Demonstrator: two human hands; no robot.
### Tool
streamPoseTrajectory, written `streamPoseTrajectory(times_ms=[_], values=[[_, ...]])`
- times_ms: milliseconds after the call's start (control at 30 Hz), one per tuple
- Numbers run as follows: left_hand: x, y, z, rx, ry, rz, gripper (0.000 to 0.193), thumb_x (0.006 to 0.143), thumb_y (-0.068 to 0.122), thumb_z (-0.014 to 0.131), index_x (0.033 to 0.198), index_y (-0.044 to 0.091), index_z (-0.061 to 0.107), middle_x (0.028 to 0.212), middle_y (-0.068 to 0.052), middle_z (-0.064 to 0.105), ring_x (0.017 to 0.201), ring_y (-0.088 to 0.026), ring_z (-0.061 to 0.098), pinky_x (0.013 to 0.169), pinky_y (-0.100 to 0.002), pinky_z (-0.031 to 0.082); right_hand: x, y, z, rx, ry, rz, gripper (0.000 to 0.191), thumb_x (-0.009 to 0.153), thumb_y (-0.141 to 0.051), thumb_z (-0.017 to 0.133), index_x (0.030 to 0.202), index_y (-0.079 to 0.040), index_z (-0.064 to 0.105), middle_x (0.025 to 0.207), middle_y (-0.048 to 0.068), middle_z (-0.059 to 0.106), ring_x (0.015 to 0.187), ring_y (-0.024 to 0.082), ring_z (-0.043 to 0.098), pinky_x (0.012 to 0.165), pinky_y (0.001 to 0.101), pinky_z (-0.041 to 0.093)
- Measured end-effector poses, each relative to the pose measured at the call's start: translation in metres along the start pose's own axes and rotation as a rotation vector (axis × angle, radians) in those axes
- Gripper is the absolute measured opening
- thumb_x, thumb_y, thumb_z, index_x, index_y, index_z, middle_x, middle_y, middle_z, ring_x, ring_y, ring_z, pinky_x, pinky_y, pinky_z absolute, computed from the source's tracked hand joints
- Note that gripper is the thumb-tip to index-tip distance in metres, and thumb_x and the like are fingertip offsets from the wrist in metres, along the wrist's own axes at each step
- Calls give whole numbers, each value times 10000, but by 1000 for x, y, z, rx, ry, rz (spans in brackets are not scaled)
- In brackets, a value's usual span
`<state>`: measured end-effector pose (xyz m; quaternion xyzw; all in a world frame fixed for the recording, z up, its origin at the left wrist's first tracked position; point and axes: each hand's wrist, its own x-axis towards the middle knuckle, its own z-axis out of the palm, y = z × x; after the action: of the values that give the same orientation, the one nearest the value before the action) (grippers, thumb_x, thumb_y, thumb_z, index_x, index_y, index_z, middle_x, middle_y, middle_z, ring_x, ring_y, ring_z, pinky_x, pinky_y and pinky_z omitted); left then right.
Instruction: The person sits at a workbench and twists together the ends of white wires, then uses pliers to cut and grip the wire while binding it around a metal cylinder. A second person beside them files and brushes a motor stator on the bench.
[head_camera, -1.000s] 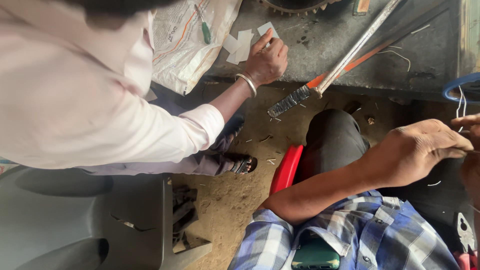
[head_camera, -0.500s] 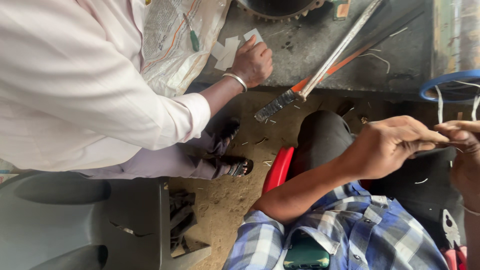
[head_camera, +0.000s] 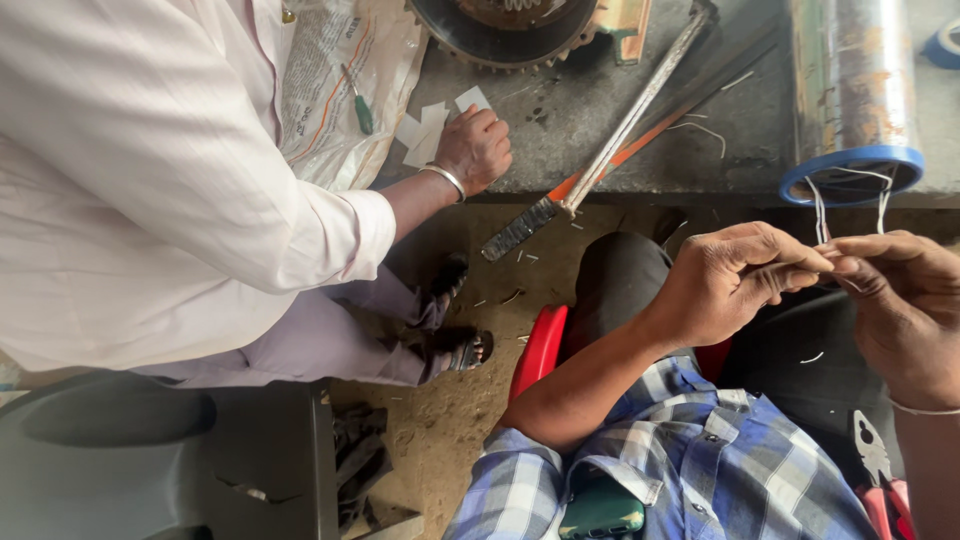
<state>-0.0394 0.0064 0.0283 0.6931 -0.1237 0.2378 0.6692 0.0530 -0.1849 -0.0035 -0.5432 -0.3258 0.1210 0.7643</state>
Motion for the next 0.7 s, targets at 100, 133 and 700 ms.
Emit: streamPoseTrajectory(times_ms=[100,133,700], values=[[1,2,0,71,0,64,57,1044,69,720,1100,79,729,1042,-29,724,961,-78,728,861,-206,630,-4,-6,3,-80,30,48,82,1120,23,640,1196,49,657,1134,132,719,1088,166,718,1035,273,571],[0,3,0,72,-1,65,53,1049,75,718,1101,79,727,1046,-31,722,979,-85,729,880,-210,631,-5,-8,5,-84,38,51,84,1119,28,646,1198,52,662,1132,125,715,1091,158,712,1036,263,565],[-3,-7,-3,-132,47,-149,105,1033,74,724,1103,-4,732,921,-51,742,773,-49,683,673,-204,581,5,-21,21,-199,39,62,119,1059,29,663,1172,61,672,1095,96,719,1001,116,700,959,245,564]])
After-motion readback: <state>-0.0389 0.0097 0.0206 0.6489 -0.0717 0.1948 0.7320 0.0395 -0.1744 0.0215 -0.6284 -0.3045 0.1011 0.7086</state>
